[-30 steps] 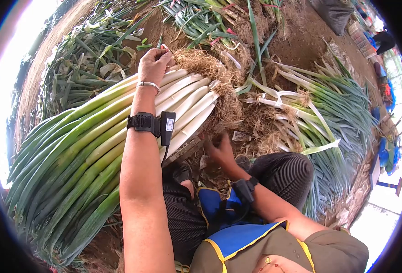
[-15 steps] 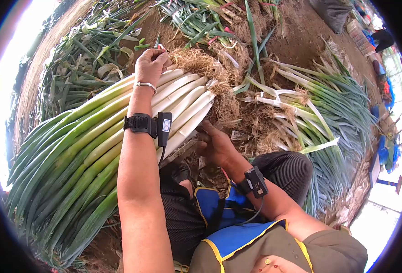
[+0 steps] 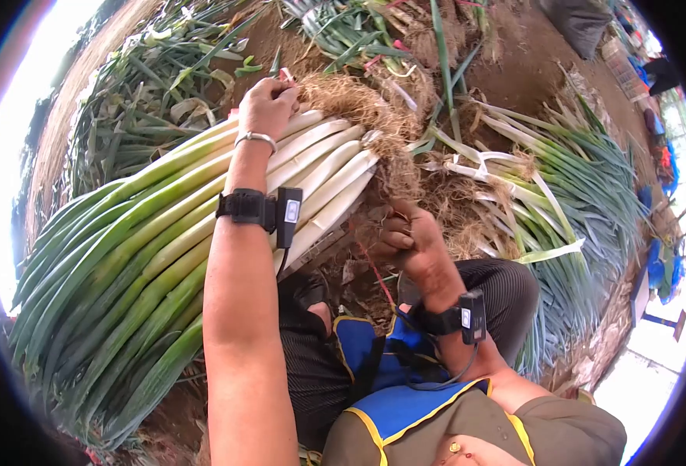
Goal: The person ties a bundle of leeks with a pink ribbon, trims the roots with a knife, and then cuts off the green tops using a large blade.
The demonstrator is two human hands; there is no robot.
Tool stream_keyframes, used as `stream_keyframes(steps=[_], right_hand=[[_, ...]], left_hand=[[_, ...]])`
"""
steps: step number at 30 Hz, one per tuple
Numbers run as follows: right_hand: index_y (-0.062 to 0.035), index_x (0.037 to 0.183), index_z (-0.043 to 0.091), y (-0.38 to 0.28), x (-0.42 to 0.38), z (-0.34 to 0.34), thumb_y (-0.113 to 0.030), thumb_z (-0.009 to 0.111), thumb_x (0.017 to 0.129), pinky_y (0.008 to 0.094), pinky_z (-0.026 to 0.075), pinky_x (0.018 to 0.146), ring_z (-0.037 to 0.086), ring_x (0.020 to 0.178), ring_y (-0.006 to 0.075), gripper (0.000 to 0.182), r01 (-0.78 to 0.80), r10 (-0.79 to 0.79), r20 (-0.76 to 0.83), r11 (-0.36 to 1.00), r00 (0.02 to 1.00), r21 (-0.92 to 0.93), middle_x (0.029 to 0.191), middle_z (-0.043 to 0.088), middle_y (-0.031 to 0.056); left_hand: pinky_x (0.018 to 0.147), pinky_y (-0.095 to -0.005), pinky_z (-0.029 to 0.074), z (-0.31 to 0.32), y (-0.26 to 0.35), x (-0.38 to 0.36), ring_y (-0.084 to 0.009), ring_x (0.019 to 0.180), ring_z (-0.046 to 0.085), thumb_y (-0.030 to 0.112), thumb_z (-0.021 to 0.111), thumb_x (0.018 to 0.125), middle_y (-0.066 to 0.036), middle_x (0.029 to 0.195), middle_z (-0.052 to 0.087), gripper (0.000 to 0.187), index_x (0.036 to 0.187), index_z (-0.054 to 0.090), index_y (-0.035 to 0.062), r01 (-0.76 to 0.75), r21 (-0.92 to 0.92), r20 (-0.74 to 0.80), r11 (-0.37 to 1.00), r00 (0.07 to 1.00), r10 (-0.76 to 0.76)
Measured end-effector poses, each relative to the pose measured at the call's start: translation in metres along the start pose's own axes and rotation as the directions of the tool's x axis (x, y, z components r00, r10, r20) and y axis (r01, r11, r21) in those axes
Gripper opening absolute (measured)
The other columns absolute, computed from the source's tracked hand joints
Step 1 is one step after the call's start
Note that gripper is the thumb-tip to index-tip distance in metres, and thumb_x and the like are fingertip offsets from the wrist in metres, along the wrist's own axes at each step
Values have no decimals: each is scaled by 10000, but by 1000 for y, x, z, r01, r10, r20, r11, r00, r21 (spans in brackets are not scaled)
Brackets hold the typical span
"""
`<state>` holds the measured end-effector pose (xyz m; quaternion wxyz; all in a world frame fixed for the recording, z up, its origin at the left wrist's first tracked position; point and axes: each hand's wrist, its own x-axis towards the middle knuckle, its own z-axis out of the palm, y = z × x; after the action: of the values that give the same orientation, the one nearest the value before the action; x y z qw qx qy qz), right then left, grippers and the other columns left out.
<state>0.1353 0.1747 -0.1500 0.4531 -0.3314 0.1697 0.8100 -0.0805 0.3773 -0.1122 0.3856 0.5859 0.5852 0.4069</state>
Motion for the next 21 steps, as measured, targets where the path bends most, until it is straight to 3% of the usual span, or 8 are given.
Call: stream_keyframes(steps=[4,7,10,12,13,15,16,21], right_hand=[[-107,742,513,-68,-33,-2,-360,539,933,246,375,407,361,419,93,319,653,-723,71,573,687,-495,578,450,-19],[-94,720,508,-159,-74,7,-253,439,980,261,296,504,346,469,82,312,606,-625,629,741,463,290,527,409,-31],[-32,889,560,-192,-83,-14,-65,474,929,260,340,516,454,533,81,101,572,-797,535,587,281,573,579,481,-21],[4,1153,483,-174,-63,-22,-57,537,889,283,433,554,559,622,112,277,489,-741,467,670,483,559,691,570,27],[21,1227,403,-161,-49,-25,-107,584,859,301,473,593,590,660,149,429,763,-699,326,633,636,-130,764,594,73],[57,1336,264,-144,6,-43,-259,677,776,368,534,715,636,796,267,764,-78,-740,-169,156,651,-985,1023,596,225],[54,1333,273,-105,8,-53,-339,679,765,417,524,780,627,912,323,801,-438,-863,190,-414,469,-798,1161,524,275],[23,1033,620,-2,22,-38,-405,656,786,415,517,759,663,842,326,496,-46,-234,88,-509,968,-859,909,676,197]], left_hand=[[551,-217,456,-1,-2,1,-96,607,591,102,651,832,-67,716,642,162,917,627,-34,7,39,-12,999,1000,-7],[569,-211,458,2,12,-2,-84,614,594,138,657,838,-48,712,648,173,936,645,-4,-7,360,-27,933,999,18],[558,-211,452,2,8,-1,-80,602,584,136,654,844,-51,712,648,169,932,643,-8,53,114,10,992,998,-54],[536,-209,445,3,6,-1,-71,588,570,120,658,845,-44,715,647,155,927,641,-10,24,146,18,989,999,-27],[530,-207,445,2,5,0,-68,586,568,115,661,845,-41,717,646,149,924,640,-10,24,153,6,988,1000,-25],[527,-203,449,1,0,4,-65,588,568,106,664,843,-39,726,646,142,921,639,-10,33,131,7,991,999,-35],[527,-203,449,3,3,3,-65,588,568,106,664,843,-39,726,646,142,921,639,-10,28,130,12,991,999,-30],[551,-202,460,1,0,0,-72,600,578,107,660,844,-40,726,643,144,918,633,-13,26,99,24,995,999,-29]])
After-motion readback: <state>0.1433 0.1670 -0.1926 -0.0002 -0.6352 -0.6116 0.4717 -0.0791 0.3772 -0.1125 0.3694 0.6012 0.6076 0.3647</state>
